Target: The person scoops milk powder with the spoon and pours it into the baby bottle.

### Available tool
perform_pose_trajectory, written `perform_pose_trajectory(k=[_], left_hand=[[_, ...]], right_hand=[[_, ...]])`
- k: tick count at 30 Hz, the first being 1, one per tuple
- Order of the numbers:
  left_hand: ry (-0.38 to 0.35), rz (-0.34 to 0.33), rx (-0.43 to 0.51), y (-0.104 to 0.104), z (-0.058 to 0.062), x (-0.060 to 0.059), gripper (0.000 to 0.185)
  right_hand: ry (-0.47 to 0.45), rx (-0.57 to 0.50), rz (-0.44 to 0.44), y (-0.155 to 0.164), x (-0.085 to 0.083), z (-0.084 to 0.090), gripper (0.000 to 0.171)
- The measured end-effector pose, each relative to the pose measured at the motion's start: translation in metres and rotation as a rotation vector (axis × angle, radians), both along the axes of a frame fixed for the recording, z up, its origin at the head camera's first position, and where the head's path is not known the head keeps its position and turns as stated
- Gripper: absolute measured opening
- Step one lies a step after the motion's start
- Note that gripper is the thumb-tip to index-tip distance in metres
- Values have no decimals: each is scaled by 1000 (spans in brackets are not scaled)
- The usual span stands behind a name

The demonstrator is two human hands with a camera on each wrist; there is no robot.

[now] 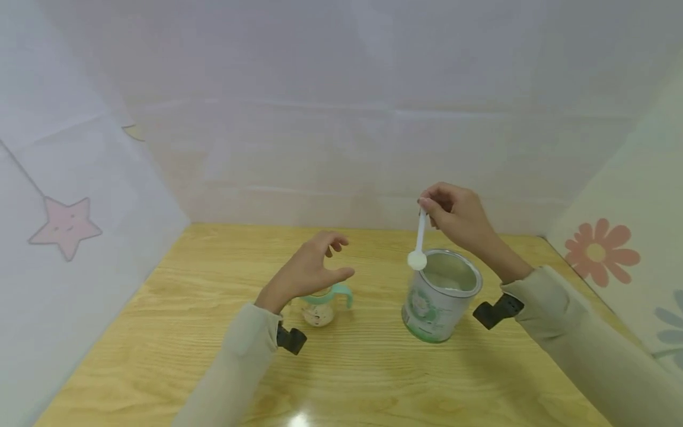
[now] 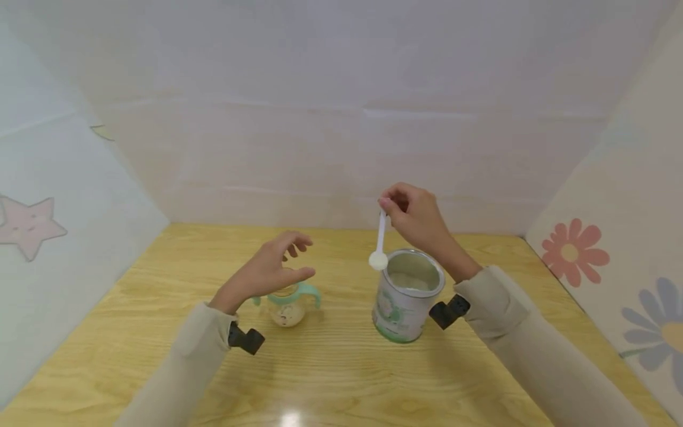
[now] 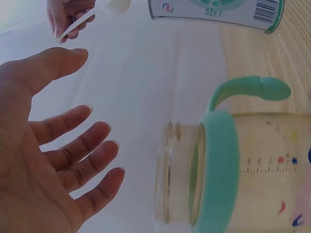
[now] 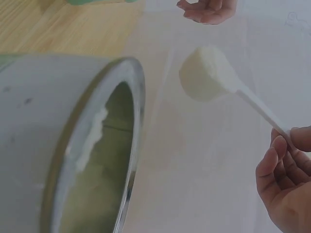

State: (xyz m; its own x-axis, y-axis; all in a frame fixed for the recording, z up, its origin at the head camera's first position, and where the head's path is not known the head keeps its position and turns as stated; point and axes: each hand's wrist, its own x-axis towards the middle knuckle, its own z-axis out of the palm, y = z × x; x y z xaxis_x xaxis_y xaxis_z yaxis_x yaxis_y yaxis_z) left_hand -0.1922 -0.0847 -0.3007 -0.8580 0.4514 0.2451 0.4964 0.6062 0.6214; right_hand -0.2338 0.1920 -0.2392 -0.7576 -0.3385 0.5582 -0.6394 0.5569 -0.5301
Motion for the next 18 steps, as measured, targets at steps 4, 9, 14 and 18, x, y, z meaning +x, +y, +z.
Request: perform_pose_trajectory(k=[4, 9, 14, 18], left_hand=[[-22, 23, 17, -6, 0, 1, 52], [-46, 36, 30, -15, -3, 1, 56], [-45, 29, 31, -24, -7, 2, 63], [-53, 32, 31, -30, -13, 1, 68]], right_hand=[[-36, -8, 18, -6, -1, 3, 14], [-97, -18, 36, -14, -2, 6, 15], [-141, -26, 46, -23, -5, 5, 16], [-151, -33, 53, -31, -6, 3, 15]])
